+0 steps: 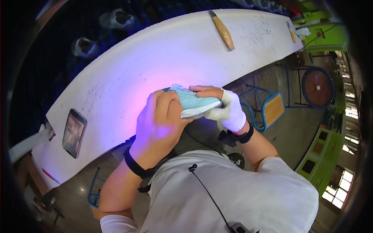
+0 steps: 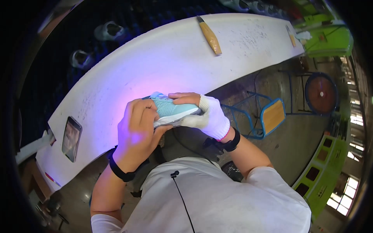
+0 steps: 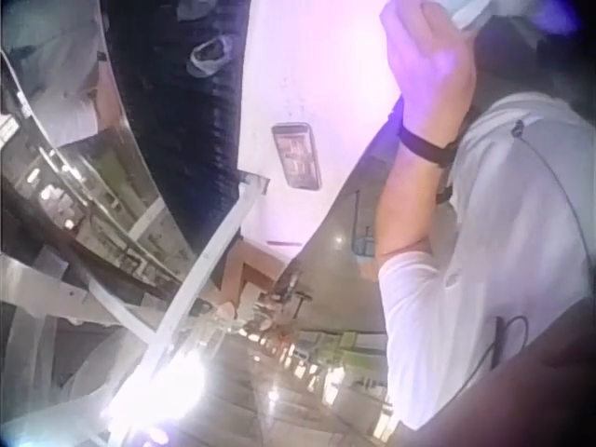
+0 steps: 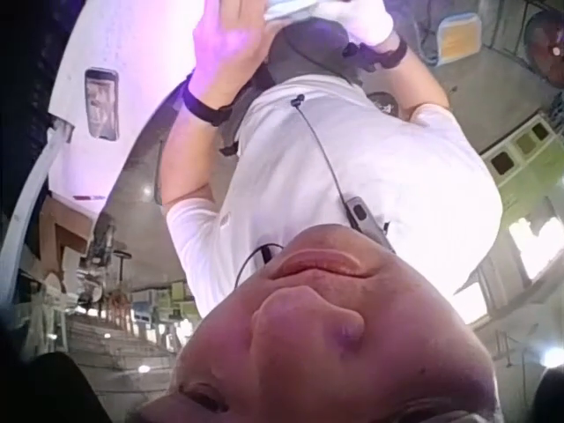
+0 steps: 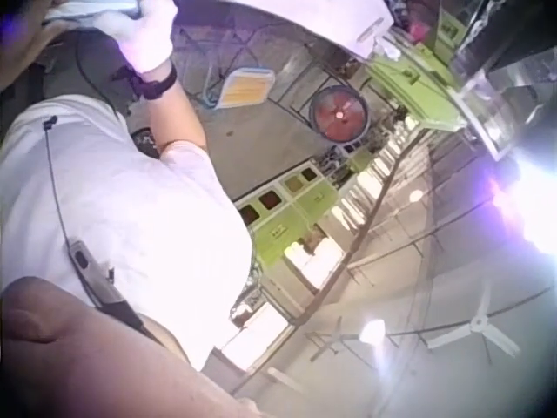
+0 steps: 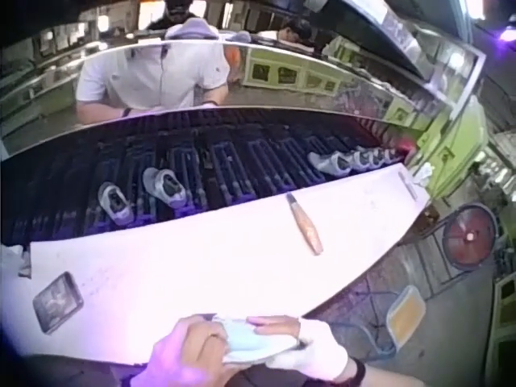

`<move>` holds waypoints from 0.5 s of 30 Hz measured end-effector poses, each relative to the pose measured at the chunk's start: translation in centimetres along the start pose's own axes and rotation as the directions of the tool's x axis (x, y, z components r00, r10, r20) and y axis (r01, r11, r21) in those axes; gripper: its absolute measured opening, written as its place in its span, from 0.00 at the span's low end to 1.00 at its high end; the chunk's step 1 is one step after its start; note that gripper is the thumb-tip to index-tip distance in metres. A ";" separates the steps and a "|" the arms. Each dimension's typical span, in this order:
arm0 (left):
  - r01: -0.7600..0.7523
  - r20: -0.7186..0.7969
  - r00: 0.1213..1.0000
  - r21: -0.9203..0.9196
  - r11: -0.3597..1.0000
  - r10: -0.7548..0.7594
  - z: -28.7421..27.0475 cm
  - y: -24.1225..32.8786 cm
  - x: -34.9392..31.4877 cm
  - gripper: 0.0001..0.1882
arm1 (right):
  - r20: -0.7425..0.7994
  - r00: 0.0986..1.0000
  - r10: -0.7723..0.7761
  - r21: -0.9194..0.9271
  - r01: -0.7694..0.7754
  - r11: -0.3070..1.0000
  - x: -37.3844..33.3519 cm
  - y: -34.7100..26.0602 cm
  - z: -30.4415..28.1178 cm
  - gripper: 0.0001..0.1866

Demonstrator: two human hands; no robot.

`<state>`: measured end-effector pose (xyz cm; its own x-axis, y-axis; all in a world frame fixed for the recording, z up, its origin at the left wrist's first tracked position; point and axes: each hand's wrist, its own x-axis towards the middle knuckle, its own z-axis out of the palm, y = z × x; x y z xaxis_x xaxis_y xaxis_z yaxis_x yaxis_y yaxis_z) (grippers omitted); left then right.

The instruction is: Inspecting shoe components using a UV light on an assembly line.

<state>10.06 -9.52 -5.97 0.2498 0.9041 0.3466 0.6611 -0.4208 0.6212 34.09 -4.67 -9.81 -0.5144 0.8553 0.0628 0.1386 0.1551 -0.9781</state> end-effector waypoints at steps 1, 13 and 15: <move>0.009 0.032 0.999 0.023 1.000 -0.010 -0.1 0.2 0.2 0.24 | -0.019 1.000 0.000 0.011 0.000 1.000 -0.1 -0.3 0.0 0.22; 0.229 -0.045 0.961 -0.415 0.881 -0.271 -6.2 -3.8 -4.2 0.45 | -0.159 0.911 0.380 0.333 -0.313 0.889 3.5 -1.9 4.0 0.18; 0.195 -0.085 0.969 -0.319 0.928 -0.233 -9.2 -2.9 -2.8 0.44 | -0.089 0.978 0.190 0.139 -0.177 0.974 5.2 -3.1 5.4 0.23</move>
<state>0.89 -11.51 -2.28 0.0282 0.9676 0.2508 0.4364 -0.2376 0.8678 26.41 -3.44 -7.55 -0.4011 0.9098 -0.1066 0.1086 -0.0683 -0.9917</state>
